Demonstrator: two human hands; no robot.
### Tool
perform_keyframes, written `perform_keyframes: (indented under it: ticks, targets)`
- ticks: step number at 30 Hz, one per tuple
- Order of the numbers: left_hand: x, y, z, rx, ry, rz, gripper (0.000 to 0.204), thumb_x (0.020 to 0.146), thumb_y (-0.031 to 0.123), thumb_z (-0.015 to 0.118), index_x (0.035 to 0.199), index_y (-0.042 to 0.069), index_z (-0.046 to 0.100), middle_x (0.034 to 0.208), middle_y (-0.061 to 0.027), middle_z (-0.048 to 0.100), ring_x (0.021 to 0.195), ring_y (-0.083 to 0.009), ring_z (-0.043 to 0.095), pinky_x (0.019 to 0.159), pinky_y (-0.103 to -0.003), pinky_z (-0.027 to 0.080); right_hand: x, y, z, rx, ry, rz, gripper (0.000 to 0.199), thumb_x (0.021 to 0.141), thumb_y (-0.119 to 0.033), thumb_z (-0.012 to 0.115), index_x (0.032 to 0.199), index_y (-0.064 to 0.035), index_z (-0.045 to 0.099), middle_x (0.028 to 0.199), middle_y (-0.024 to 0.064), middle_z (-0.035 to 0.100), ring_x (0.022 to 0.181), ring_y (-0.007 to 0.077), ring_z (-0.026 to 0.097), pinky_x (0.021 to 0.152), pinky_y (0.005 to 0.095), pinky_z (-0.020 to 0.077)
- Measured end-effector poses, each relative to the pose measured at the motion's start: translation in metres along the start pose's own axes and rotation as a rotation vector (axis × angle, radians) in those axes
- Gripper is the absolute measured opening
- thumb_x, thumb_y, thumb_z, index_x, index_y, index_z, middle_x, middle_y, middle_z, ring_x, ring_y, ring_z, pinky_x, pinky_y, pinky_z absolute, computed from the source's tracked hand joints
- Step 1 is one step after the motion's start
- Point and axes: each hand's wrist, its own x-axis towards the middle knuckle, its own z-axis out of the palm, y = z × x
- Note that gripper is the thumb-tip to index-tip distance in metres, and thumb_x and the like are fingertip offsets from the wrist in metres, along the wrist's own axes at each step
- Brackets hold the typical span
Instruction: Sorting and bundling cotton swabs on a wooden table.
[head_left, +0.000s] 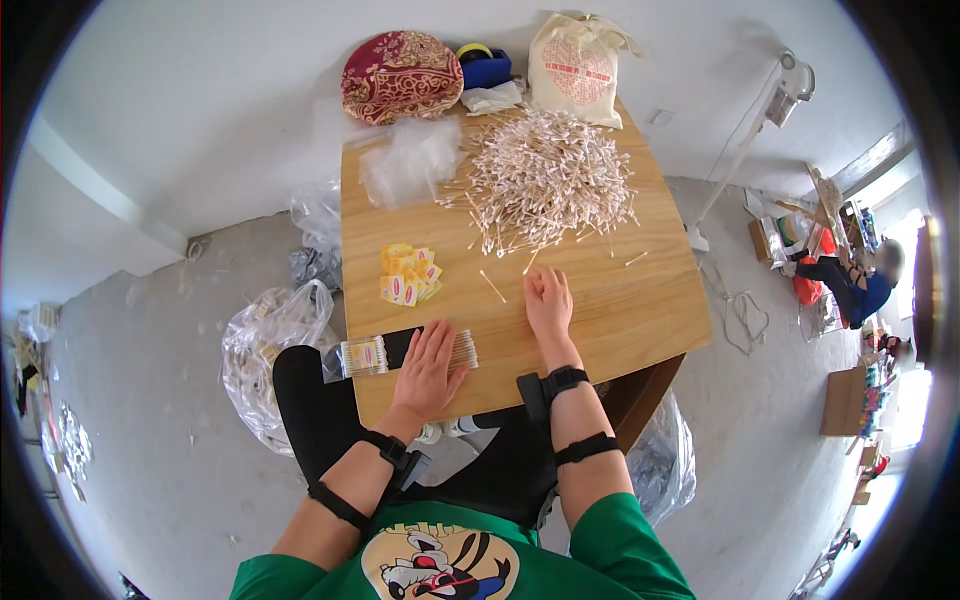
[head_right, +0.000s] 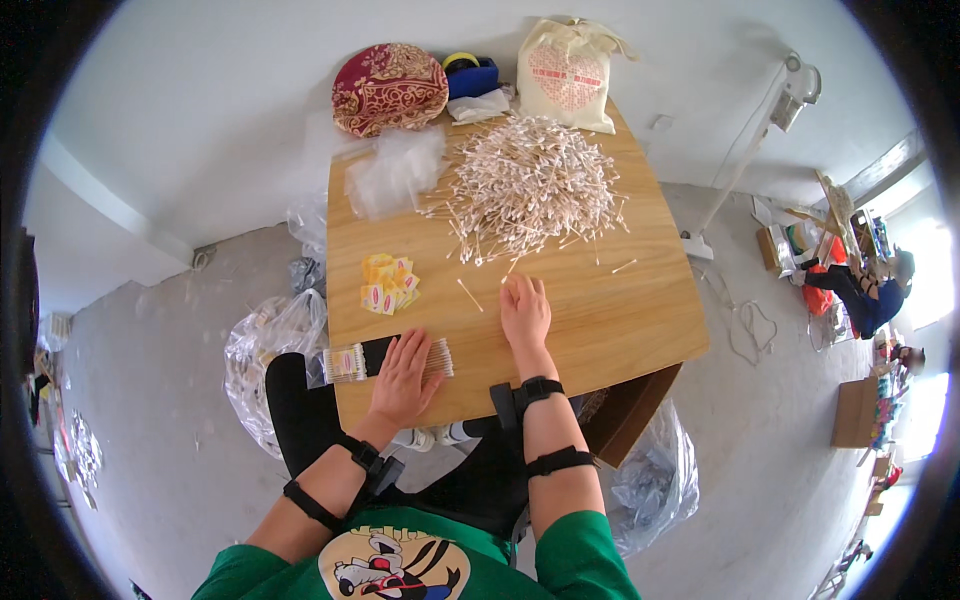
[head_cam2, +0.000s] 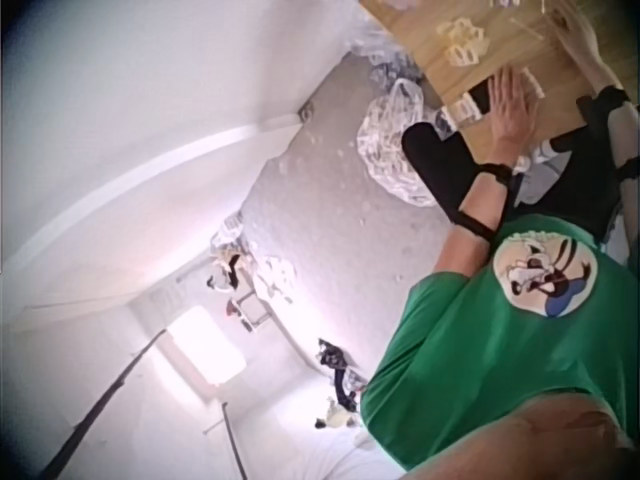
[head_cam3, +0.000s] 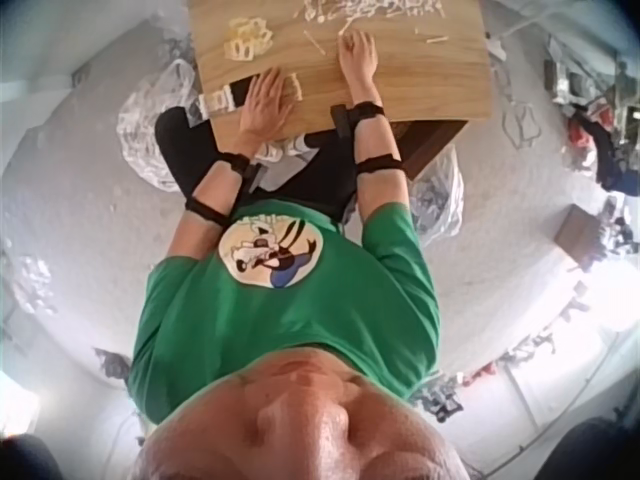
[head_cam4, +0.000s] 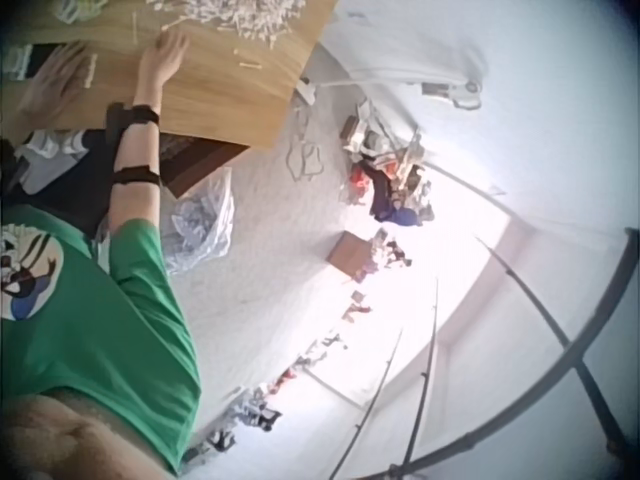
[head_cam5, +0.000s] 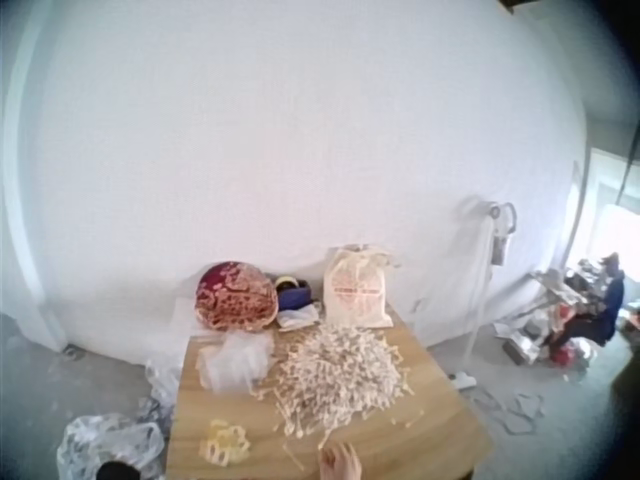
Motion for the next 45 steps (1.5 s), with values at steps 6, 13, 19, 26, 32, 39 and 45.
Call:
perform_keyframes:
  ticks: [6,13,19,26,32,39,45]
  targets:
    - [0.002,0.001,0.002,-0.009,0.007,-0.004,0.060,0.096,0.035,0.055,0.141,-0.002,0.042,0.149,-0.0174,0.041,0.142,-0.0313,0.032,0.119,-0.045,0.023,0.014,-0.004,0.004,-0.232,-0.092,0.061,0.015,0.089,-0.019,0.063,0.099,-0.0086,0.061,0.103,0.0131,0.060,0.093,0.0353,0.063,0.077,0.0444,0.0513]
    - [-0.001,-0.002,0.004,-0.019,0.030,0.011,0.059,0.096,0.035,0.055,0.140,-0.002,0.043,0.148,-0.0179,0.042,0.142,-0.0316,0.033,0.118,-0.046,0.024,-0.025,0.017,-0.009,-0.205,0.007,0.167,0.009,0.091,-0.015,0.057,0.094,-0.0061,0.056,0.100,0.0159,0.060,0.092,0.0379,0.060,0.078,0.0470,0.0497]
    - [-0.003,-0.006,0.006,-0.031,0.084,0.025,0.055,0.096,0.031,0.054,0.139,-0.001,0.043,0.146,-0.0182,0.044,0.140,-0.0326,0.036,0.117,-0.047,0.027,-0.119,0.045,-0.067,-0.174,0.173,0.193,0.006,0.089,-0.009,0.059,0.093,-0.0052,0.057,0.093,0.0158,0.059,0.087,0.0372,0.058,0.076,0.0446,0.0476]
    - [-0.001,-0.004,0.003,-0.048,0.116,0.030,0.053,0.097,0.026,0.054,0.141,-0.001,0.040,0.145,-0.0194,0.045,0.138,-0.0330,0.040,0.116,-0.046,0.030,-0.189,0.122,-0.131,-0.209,0.486,0.506,0.008,0.087,-0.003,0.063,0.094,-0.0013,0.059,0.089,0.0137,0.060,0.081,0.0291,0.059,0.073,0.0377,0.0493]
    - [-0.004,-0.008,0.006,-0.145,0.156,0.000,0.051,0.097,0.022,0.053,0.141,0.000,0.040,0.145,-0.0197,0.045,0.137,-0.0335,0.041,0.116,-0.046,0.031,-0.150,0.069,-0.109,-0.203,0.264,0.276,0.010,0.088,-0.005,0.061,0.097,-0.0013,0.058,0.098,0.0170,0.060,0.096,0.0357,0.057,0.083,0.0434,0.0478]
    - [-0.007,-0.009,0.017,0.031,0.088,0.031,0.059,0.096,0.028,0.054,0.147,0.004,0.037,0.153,-0.0142,0.038,0.142,-0.0289,0.034,0.118,-0.046,0.026,-0.111,-0.035,-0.030,0.121,-0.148,-0.222,0.028,0.085,0.000,0.059,0.113,-0.0016,0.063,0.117,0.0173,0.062,0.111,0.0382,0.057,0.096,0.0414,0.0475]
    - [-0.006,-0.005,0.017,0.150,-0.028,0.012,0.059,0.098,0.037,0.049,0.148,0.006,0.040,0.157,-0.0106,0.031,0.147,-0.0248,0.026,0.120,-0.045,0.019,-0.104,-0.030,-0.009,0.323,-0.135,-0.193,0.018,0.077,0.008,0.060,0.083,-0.0053,0.071,0.106,0.0143,0.064,0.107,0.0354,0.061,0.093,0.0418,0.0497]
